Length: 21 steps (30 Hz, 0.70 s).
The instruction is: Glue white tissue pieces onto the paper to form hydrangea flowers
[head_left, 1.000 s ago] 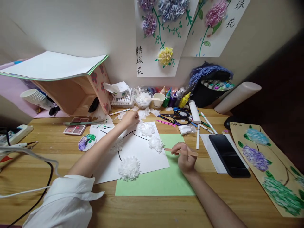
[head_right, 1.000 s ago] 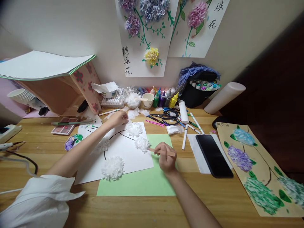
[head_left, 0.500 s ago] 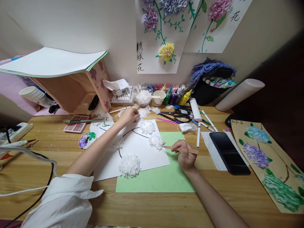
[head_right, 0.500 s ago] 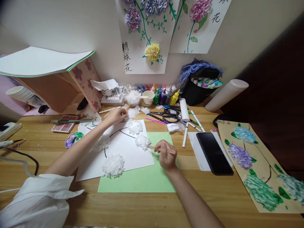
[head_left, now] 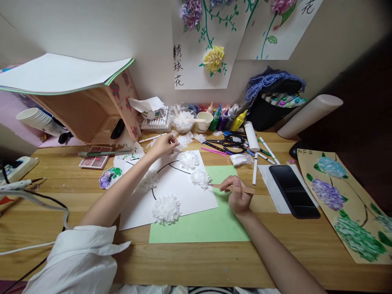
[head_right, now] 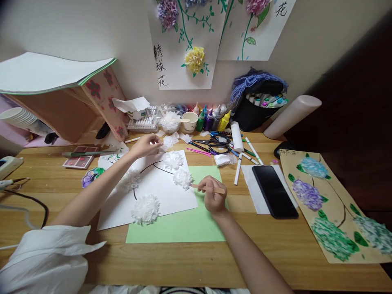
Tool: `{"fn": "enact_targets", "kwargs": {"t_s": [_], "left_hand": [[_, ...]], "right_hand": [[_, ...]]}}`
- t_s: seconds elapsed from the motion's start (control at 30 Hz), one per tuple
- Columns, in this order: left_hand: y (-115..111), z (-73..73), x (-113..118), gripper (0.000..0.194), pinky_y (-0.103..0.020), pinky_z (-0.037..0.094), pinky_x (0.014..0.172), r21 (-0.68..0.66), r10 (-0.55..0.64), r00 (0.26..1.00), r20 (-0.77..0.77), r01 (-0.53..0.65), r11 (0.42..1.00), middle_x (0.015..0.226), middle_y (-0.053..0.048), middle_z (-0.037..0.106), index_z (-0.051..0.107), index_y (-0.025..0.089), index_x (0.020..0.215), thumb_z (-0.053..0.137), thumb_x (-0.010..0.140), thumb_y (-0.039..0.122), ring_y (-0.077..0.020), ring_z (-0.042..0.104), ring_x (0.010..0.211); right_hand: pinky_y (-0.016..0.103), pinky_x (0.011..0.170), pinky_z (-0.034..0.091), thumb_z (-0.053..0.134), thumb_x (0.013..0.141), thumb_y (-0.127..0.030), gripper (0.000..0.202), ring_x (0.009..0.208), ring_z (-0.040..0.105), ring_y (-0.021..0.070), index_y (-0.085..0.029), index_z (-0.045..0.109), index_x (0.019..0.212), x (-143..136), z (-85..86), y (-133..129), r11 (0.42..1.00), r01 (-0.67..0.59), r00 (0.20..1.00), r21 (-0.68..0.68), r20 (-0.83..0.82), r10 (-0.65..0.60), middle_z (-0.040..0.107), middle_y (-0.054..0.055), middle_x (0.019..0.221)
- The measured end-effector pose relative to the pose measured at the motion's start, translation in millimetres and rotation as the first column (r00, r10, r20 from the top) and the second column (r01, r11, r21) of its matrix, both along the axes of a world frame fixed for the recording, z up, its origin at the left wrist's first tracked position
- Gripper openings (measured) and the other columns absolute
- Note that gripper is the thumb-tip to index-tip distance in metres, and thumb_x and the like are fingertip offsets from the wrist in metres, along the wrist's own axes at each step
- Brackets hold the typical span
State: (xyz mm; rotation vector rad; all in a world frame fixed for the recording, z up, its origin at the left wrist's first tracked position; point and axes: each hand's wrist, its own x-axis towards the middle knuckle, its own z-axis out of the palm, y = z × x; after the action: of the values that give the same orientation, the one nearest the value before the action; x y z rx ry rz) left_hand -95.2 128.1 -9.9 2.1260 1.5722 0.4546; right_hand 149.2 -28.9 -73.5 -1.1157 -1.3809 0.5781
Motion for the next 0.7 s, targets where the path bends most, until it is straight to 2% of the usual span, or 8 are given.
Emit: {"fn": "enact_targets", "kwargs": {"t_s": [0.1,0.17,0.27,0.33,0.37,0.4,0.53,0.7], "left_hand": [[-17.5,19.3,3.5,0.026,-0.025,0.041,0.064,-0.023,-0.059,0.991,0.121,0.062,0.998,0.082,-0.005,0.066,0.063,0.014,0.08,0.055,0.076,0.038,-0.0148,0.057,0.072],[-34.8,31.1,9.2,0.026,-0.025,0.041,0.063,-0.125,-0.131,0.976,0.173,0.154,0.98,0.078,-0.004,0.067,0.063,0.014,0.079,0.057,0.076,0.039,-0.0132,0.056,0.069],[-63.8,38.3,21.9,0.02,-0.023,0.041,0.064,-0.275,-0.296,0.929,0.221,0.35,0.896,0.076,-0.002,0.067,0.065,0.015,0.079,0.058,0.077,0.034,-0.0114,0.056,0.069],[-80.4,33.7,31.6,0.016,-0.022,0.04,0.062,-0.325,-0.407,0.885,0.224,0.462,0.825,0.077,-0.001,0.068,0.066,0.017,0.079,0.058,0.077,0.031,-0.011,0.057,0.069],[-86.9,29.0,36.4,0.015,-0.022,0.04,0.061,-0.332,-0.442,0.876,0.194,0.482,0.811,0.077,-0.001,0.068,0.066,0.017,0.079,0.058,0.077,0.029,-0.0112,0.057,0.068],[-92.0,23.4,41.0,0.013,-0.022,0.039,0.06,-0.33,-0.46,0.876,0.141,0.48,0.813,0.077,-0.001,0.068,0.066,0.018,0.079,0.057,0.077,0.027,-0.0117,0.057,0.068],[-100.9,2.4,54.2,0.012,-0.024,0.038,0.06,-0.228,-0.438,0.897,-0.064,0.414,0.881,0.079,-0.003,0.067,0.065,0.018,0.079,0.055,0.078,0.025,-0.0151,0.057,0.071],[-102.8,-5.7,60.4,0.014,-0.027,0.04,0.064,-0.117,-0.411,0.892,-0.187,0.395,0.911,0.081,-0.004,0.067,0.064,0.018,0.079,0.054,0.08,0.029,-0.0181,0.057,0.077]], "right_hand": [[0.027,0.044,0.039,0.03,0.093,-0.032,0.043,0.046,0.049,0.0123,-0.019,0.055,0.059,-0.7,-0.1,0.2,1.0,0.024,1.0,0.011,-0.011,-0.024,0.055,0.001,0.051],[0.028,0.044,0.039,0.03,0.093,-0.032,0.044,0.045,0.049,0.0125,-0.019,0.054,0.059,-1.2,1.0,0.0,0.999,0.038,0.999,0.037,-0.024,-0.037,0.055,0.001,0.051],[0.03,0.046,0.038,0.029,0.093,-0.031,0.043,0.044,0.048,0.0132,-0.02,0.055,0.06,-1.8,3.8,-1.6,0.992,0.045,0.998,0.12,-0.038,-0.041,0.054,0.001,0.049],[0.031,0.047,0.038,0.028,0.093,-0.031,0.044,0.045,0.048,0.0138,-0.02,0.055,0.06,-2.0,5.6,-3.3,0.985,0.037,0.999,0.167,-0.038,-0.031,0.054,0.001,0.049],[0.031,0.048,0.038,0.027,0.093,-0.031,0.044,0.045,0.049,0.0141,-0.02,0.055,0.06,-2.2,6.4,-4.2,0.984,0.025,0.999,0.176,-0.031,-0.02,0.055,0.001,0.049],[0.031,0.048,0.038,0.027,0.093,-0.031,0.045,0.045,0.049,0.0141,-0.02,0.055,0.059,-2.3,7.1,-5.0,0.985,0.004,1.0,0.174,-0.019,-0.001,0.055,0.001,0.049],[0.029,0.049,0.039,0.028,0.093,-0.029,0.043,0.048,0.05,0.013,-0.02,0.054,0.06,-3.8,9.9,-5.6,0.979,-0.154,0.984,0.136,0.113,0.139,0.054,0.001,0.051],[0.025,0.054,0.041,0.033,0.093,-0.023,0.033,0.055,0.053,0.0121,-0.019,0.055,0.068,-6.4,14.6,-1.7,0.951,-0.293,0.91,0.096,0.333,0.247,0.057,0.001,0.057]]}}
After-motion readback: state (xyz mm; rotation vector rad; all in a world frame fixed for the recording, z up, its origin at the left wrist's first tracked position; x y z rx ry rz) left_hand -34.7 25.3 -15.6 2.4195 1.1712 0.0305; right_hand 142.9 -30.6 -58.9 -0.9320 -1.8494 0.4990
